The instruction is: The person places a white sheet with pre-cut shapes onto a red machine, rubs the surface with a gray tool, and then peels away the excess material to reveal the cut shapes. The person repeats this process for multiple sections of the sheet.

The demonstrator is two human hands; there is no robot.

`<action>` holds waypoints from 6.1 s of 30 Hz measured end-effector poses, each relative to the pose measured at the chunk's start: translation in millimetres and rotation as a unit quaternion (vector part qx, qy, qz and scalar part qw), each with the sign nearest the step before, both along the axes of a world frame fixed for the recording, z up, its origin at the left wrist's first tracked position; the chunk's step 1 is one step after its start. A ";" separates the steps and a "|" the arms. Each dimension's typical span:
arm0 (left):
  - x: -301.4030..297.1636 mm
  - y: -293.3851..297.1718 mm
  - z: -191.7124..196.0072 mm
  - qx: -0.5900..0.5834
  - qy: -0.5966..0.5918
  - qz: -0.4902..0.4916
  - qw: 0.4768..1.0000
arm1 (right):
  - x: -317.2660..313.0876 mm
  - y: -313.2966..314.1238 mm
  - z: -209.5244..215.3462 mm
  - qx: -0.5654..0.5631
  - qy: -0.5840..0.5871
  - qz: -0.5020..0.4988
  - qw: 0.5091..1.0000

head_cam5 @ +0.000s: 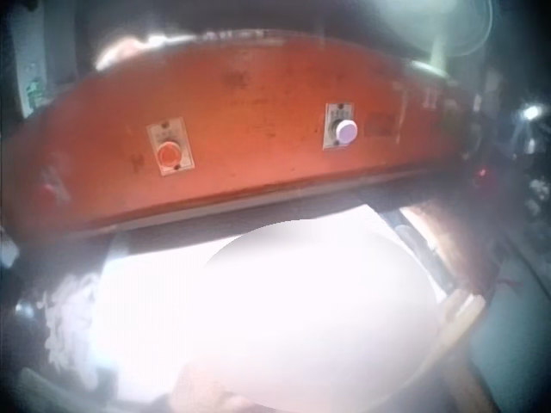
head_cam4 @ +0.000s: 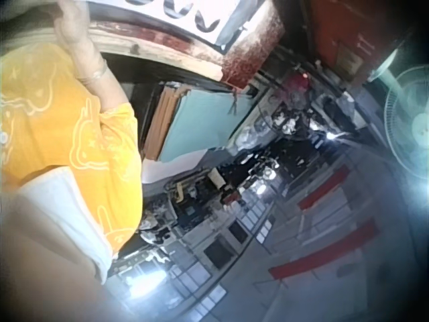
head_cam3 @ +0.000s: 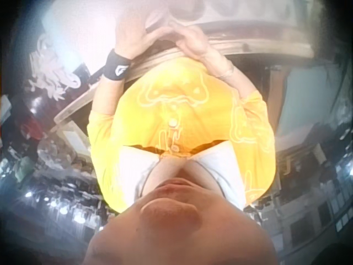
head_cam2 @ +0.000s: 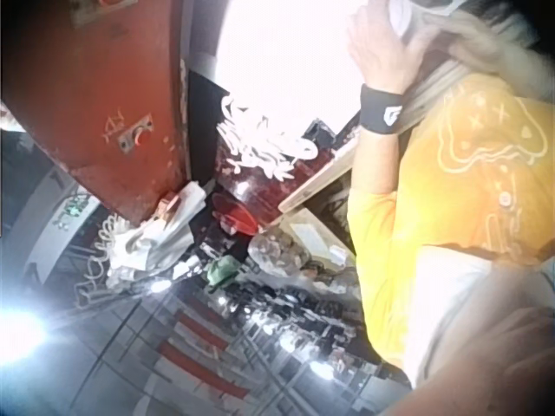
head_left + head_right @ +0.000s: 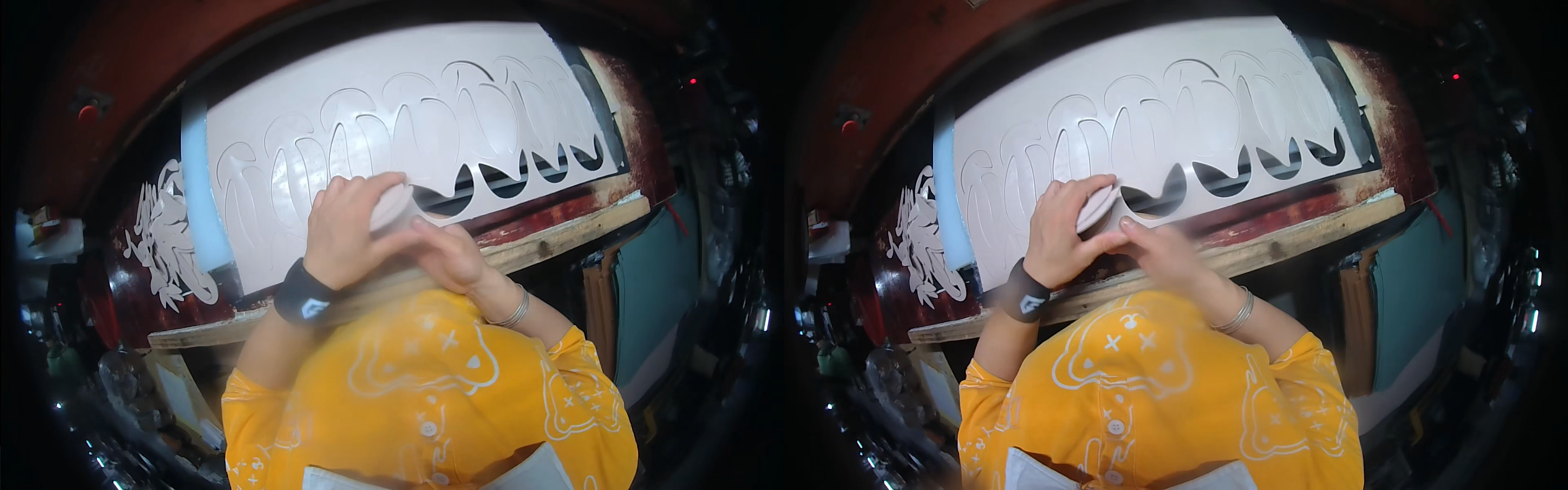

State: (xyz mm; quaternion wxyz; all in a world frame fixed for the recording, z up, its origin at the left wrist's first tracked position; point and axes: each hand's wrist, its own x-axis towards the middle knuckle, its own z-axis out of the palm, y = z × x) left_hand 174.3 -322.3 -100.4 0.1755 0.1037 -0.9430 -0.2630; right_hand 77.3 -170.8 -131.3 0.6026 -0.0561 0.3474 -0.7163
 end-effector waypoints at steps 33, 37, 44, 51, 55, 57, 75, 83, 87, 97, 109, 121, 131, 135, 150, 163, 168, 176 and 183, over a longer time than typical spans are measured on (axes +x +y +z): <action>6.8 -22.4 -16.7 0.372 0.100 0.026 0.923 | -1.4 -20.6 9.6 0.088 0.293 -0.087 0.948; 7.7 -35.6 -35.9 0.400 0.290 0.124 0.860 | -2.6 -16.3 -0.1 0.079 0.288 -0.078 0.951; 81.9 -142.0 47.1 0.563 0.503 0.185 0.629 | -24.0 11.7 -3.6 0.145 0.289 -0.088 0.942; 54.8 -53.4 -7.8 0.139 0.042 0.069 0.987 | 0.1 -11.4 -8.1 0.088 0.223 0.192 0.952; 37.1 -21.7 7.9 0.072 0.004 0.047 0.996 | 22.3 -30.9 -6.5 -0.083 -0.020 0.083 0.993; 35.8 -21.4 9.6 0.108 0.024 0.068 0.992 | 27.1 -35.2 -5.1 -0.111 -0.079 0.060 0.989; 103.4 -57.2 3.2 0.109 0.014 0.100 0.989 | 48.9 -59.1 3.5 0.059 0.219 0.227 0.947; 90.6 -57.4 14.9 0.059 -0.014 0.031 0.998 | 55.8 -63.5 13.8 -0.008 0.285 0.175 0.942; 101.5 -68.8 -1.1 0.327 0.019 0.099 0.940 | 49.6 -68.8 18.9 -0.016 0.351 0.210 0.912; 239.1 -227.0 51.6 -0.038 0.153 0.392 0.906 | 37.7 -52.0 5.2 0.001 0.268 0.198 0.943; 97.3 -114.8 16.4 0.810 0.208 0.029 0.547 | 35.8 -51.1 57.3 -0.076 0.137 0.207 0.966; 55.1 -129.3 -14.0 0.798 0.225 0.113 0.547 | -31.9 -201.3 73.5 -0.068 0.737 0.083 0.667; 49.5 -116.1 -14.0 0.711 0.239 0.130 0.648 | -23.0 -229.2 47.0 -0.106 0.870 0.092 0.472; 51.5 -112.6 -11.0 0.691 0.204 0.187 0.668 | -22.7 -232.5 34.9 -0.146 0.859 0.073 0.485; 50.9 -99.7 0.4 0.819 0.199 0.061 0.535 | -19.0 -161.2 79.6 0.061 0.711 0.086 0.696; 48.7 -97.8 -12.5 0.784 0.206 0.084 0.579 | -12.1 -161.6 88.7 0.118 0.739 0.171 0.641; 47.7 -92.5 -6.7 0.773 0.213 0.086 0.591 | -16.5 -162.5 72.9 0.112 0.753 0.158 0.629; 48.3 -112.0 -18.2 0.684 0.172 0.219 0.674 | 27.7 -126.5 94.3 -0.350 0.762 -0.083 0.539; 52.3 -101.2 -7.9 0.784 0.222 -0.070 0.576 | 21.1 -135.3 122.0 -0.157 0.700 0.078 0.692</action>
